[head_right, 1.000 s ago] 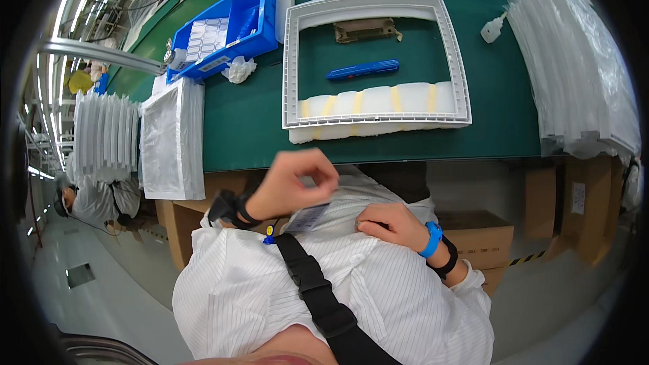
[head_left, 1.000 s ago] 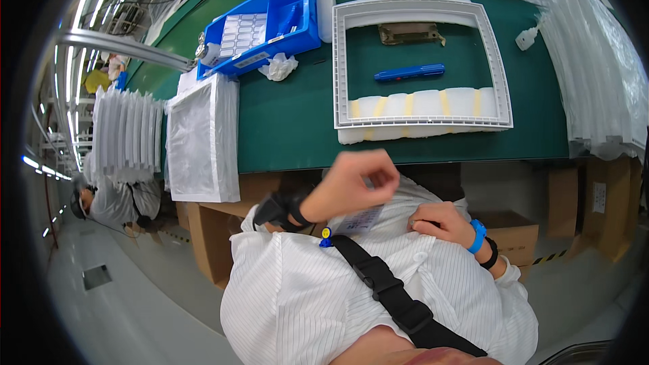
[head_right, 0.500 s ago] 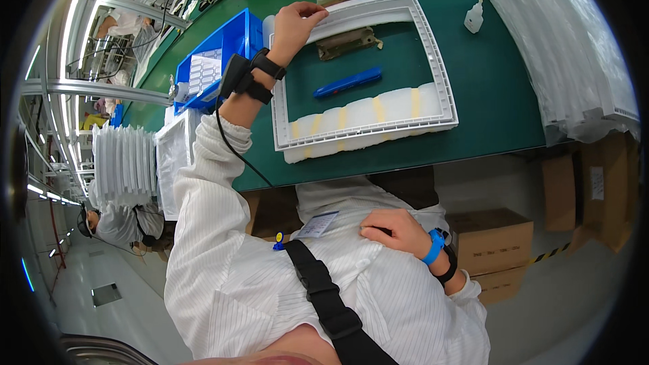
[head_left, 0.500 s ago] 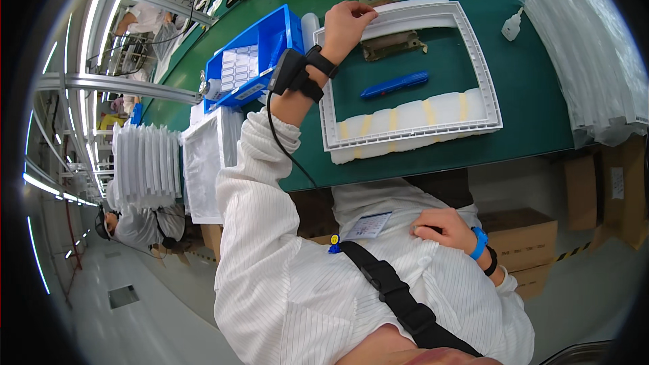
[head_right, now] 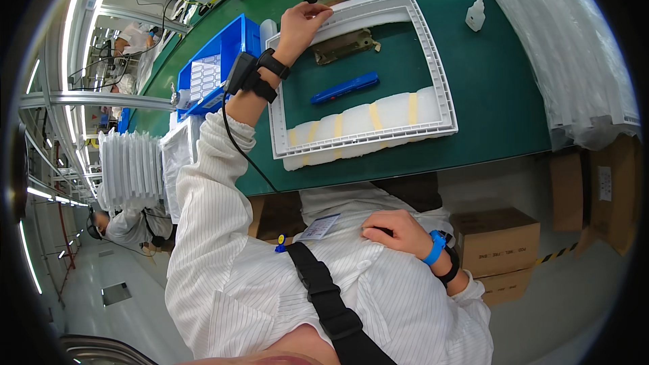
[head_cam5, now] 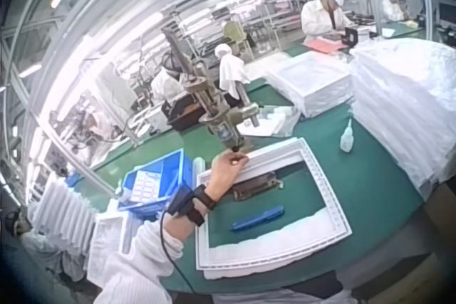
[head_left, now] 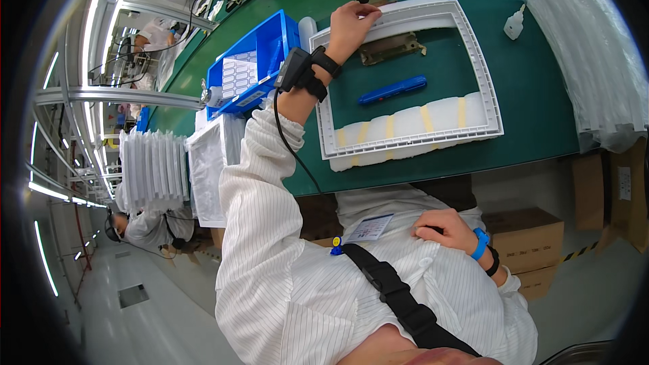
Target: Applying glue and foam strips to a plastic frame and packaging the assembly.
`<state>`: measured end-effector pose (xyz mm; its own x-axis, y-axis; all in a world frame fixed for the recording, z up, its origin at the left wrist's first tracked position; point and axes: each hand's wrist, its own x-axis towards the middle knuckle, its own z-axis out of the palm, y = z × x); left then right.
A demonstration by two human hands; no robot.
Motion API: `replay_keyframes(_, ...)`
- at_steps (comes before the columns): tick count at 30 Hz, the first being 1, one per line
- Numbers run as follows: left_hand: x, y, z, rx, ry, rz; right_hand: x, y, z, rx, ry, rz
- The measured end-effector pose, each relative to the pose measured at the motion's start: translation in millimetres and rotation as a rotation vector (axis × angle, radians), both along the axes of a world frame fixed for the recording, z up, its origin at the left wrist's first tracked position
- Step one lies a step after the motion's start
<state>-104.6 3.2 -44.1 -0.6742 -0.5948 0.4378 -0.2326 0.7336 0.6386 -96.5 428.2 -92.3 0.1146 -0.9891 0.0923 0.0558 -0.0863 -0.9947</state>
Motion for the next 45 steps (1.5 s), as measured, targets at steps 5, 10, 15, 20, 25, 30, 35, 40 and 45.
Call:
replay_keyframes(5, 1, 2, 2, -0.114, -0.011, -0.019, 1, 0, -3, -0.007, -0.003, -0.006)
replay_keyframes(10, 7, 10, 6, -0.260, 0.000, -0.076, 2, -1, -2, 0.001, -0.008, -0.008)
replay_keyframes(15, 10, 11, 5, -0.575, -0.099, -0.128, 3, -4, -1, 0.007, 0.005, -0.003)
replay_keyframes(20, 13, 9, 6, -0.847, -0.289, -0.186, 6, -5, 3, 0.021, 0.012, 0.002)
replay_keyframes(25, 37, 74, 48, -0.504, -0.093, -0.206, 10, -2, -2, 0.045, 0.042, -0.082)
replay_keyframes(30, 112, 188, 74, 0.103, -0.307, -0.658, 14, -4, 4, 0.185, -0.011, -0.156)
replay_keyframes(35, 155, 235, 50, 0.276, -0.461, -0.849, 22, -6, 5, 0.175, 0.049, -0.204)
replay_keyframes(40, 168, 243, 32, 0.239, -0.415, -0.782, 27, -9, 6, 0.170, 0.060, -0.218)
replay_keyframes(45, 176, 244, 30, 0.225, -0.359, -0.781, 32, -9, 10, 0.203, 0.070, -0.232)
